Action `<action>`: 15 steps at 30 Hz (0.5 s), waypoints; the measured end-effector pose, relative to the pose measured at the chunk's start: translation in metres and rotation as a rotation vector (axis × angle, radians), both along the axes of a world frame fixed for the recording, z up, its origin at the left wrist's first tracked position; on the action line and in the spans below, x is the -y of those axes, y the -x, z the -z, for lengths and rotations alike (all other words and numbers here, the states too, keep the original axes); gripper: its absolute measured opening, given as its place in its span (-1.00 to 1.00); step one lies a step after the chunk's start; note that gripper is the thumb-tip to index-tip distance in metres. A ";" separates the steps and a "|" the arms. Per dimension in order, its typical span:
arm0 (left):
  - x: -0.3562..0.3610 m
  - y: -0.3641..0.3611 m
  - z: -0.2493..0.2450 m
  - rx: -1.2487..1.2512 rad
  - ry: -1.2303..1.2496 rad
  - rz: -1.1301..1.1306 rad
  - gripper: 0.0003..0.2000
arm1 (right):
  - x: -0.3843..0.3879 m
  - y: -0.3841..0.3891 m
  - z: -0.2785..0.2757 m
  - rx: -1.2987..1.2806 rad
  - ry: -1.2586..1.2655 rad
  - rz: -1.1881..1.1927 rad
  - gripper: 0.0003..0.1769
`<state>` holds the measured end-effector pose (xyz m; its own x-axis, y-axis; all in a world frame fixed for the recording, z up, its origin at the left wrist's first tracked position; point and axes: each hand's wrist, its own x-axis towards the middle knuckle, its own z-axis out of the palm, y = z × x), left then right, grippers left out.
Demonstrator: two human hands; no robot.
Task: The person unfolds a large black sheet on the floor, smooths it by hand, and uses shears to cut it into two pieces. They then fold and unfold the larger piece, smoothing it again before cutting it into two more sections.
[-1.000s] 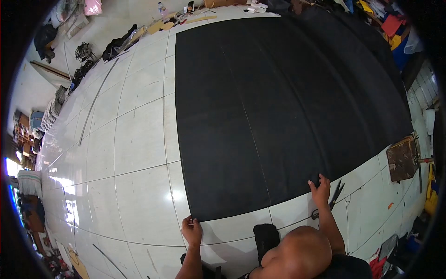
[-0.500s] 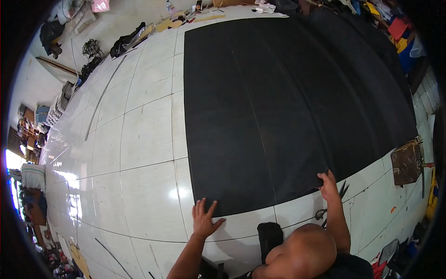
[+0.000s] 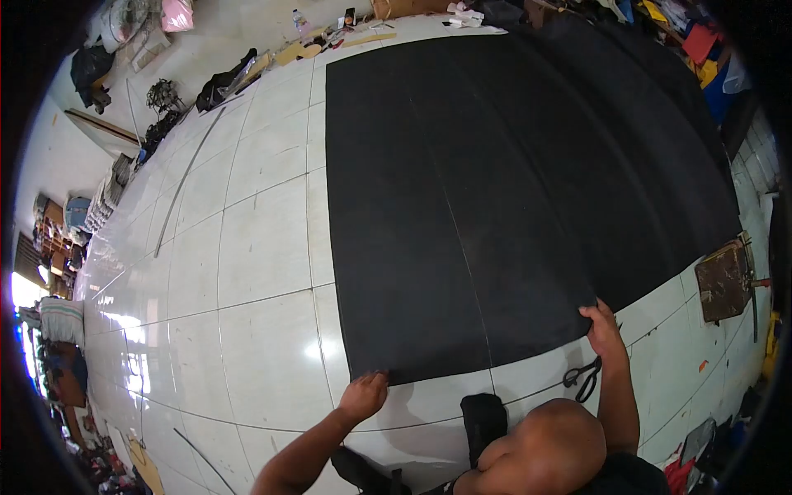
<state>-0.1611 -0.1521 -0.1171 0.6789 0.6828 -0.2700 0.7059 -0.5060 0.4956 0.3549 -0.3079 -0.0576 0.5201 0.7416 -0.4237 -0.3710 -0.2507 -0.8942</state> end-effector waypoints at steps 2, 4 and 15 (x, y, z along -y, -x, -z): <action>0.000 0.008 -0.022 -0.178 0.243 0.148 -0.78 | 0.017 -0.008 -0.014 0.209 0.243 -0.202 -0.53; -0.004 0.018 -0.058 -0.250 0.545 0.354 -0.77 | 0.028 -0.008 -0.054 0.140 0.355 -0.395 -0.55; -0.409 -0.096 -0.404 -0.307 -1.558 -0.101 -0.46 | -0.347 -0.097 -0.249 0.432 -0.687 0.003 -0.35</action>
